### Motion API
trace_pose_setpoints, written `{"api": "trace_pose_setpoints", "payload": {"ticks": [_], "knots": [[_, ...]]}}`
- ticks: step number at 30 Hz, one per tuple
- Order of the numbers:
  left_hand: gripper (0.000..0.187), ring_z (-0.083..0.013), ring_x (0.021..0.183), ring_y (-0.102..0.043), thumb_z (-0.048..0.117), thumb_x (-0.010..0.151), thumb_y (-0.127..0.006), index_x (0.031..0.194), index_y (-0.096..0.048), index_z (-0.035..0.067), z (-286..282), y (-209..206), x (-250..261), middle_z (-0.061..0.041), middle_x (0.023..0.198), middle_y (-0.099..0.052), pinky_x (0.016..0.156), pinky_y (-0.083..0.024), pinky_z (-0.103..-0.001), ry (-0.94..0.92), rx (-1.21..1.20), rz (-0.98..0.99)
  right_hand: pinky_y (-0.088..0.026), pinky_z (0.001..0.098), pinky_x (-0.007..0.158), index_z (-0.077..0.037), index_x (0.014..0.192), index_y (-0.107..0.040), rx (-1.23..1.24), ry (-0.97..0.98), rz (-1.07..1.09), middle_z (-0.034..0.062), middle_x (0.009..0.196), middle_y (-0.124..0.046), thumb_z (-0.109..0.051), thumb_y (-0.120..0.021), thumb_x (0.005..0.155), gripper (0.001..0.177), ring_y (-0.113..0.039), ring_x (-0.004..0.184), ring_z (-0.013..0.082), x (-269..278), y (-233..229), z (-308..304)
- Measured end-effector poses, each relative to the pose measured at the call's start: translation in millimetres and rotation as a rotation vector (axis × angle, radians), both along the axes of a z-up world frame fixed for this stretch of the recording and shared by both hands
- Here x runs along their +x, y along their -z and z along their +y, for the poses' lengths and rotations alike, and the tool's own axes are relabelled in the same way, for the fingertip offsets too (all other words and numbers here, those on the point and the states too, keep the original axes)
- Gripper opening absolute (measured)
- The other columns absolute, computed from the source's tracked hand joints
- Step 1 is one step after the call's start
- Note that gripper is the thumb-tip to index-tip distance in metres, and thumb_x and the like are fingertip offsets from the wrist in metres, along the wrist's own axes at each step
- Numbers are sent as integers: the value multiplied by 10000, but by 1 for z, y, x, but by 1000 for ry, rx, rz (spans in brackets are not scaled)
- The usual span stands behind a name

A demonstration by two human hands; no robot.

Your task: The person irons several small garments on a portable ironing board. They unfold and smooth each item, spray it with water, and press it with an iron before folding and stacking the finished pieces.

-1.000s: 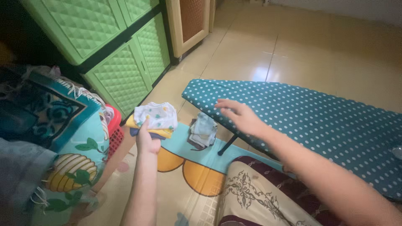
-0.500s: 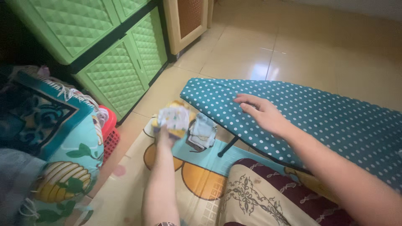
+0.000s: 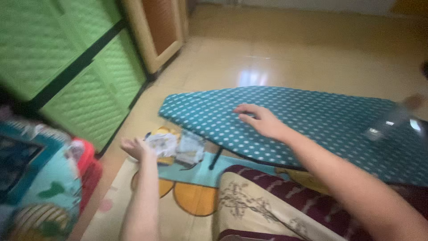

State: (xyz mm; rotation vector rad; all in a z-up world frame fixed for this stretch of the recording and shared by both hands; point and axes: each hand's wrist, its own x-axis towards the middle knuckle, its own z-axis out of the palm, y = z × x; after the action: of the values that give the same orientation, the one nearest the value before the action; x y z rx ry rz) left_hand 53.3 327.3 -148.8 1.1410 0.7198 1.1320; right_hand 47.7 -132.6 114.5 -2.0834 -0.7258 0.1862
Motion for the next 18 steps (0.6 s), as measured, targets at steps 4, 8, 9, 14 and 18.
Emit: {"api": "trace_pose_setpoints", "payload": {"ticks": [4, 8, 9, 14, 18], "knots": [[592, -294, 1449, -462, -55, 938, -533, 1505, -378, 19, -64, -109, 33, -191, 1545, -441, 1220, -337, -418, 167, 320, -28, -493, 387, 1086, -113, 1297, -666, 53, 28, -73, 61, 1406, -648, -248, -598, 1005, 328, -605, 1291, 215, -10, -14, -31], [561, -229, 1388, -511, -69, 962, -524, 1502, -408, 24, -186, -212, 39, -146, 1487, -496, 1213, -376, -372, 488, 350, -276, -510, 382, 1057, -102, 1300, -662, 119, 108, -132, 75, 1428, -612, -224, -618, 985, 341, -592, 1296, 220, -24, -33, -74], [515, -205, 1351, -538, -59, 977, -520, 1477, -425, 25, -219, -234, 34, -121, 1461, -518, 1185, -398, -354, 591, 343, -300, -513, 379, 1046, -101, 1303, -658, 128, 129, -150, 73, 1440, -598, -221, -620, 980, 346, -589, 1298, 217, -29, -36, -88], [247, -166, 975, -686, 1, 1016, -554, 1260, -595, 6, -384, -277, -10, -65, 1030, -710, 933, -532, -294, 1143, 650, -192, -522, 361, 1048, -84, 1302, -664, 182, 252, -170, 85, 1355, -659, -208, -660, 992, 334, -633, 1220, 212, -72, -18, -173], [182, -146, 933, -721, 62, 1012, -606, 1183, -647, 16, -500, -268, -51, -62, 988, -736, 853, -559, -285, 1582, 694, -191, -515, 347, 1029, -87, 1335, -624, 206, 413, -108, 92, 1336, -661, -182, -669, 961, 389, -627, 1204, 181, -132, 10, -246]]}}
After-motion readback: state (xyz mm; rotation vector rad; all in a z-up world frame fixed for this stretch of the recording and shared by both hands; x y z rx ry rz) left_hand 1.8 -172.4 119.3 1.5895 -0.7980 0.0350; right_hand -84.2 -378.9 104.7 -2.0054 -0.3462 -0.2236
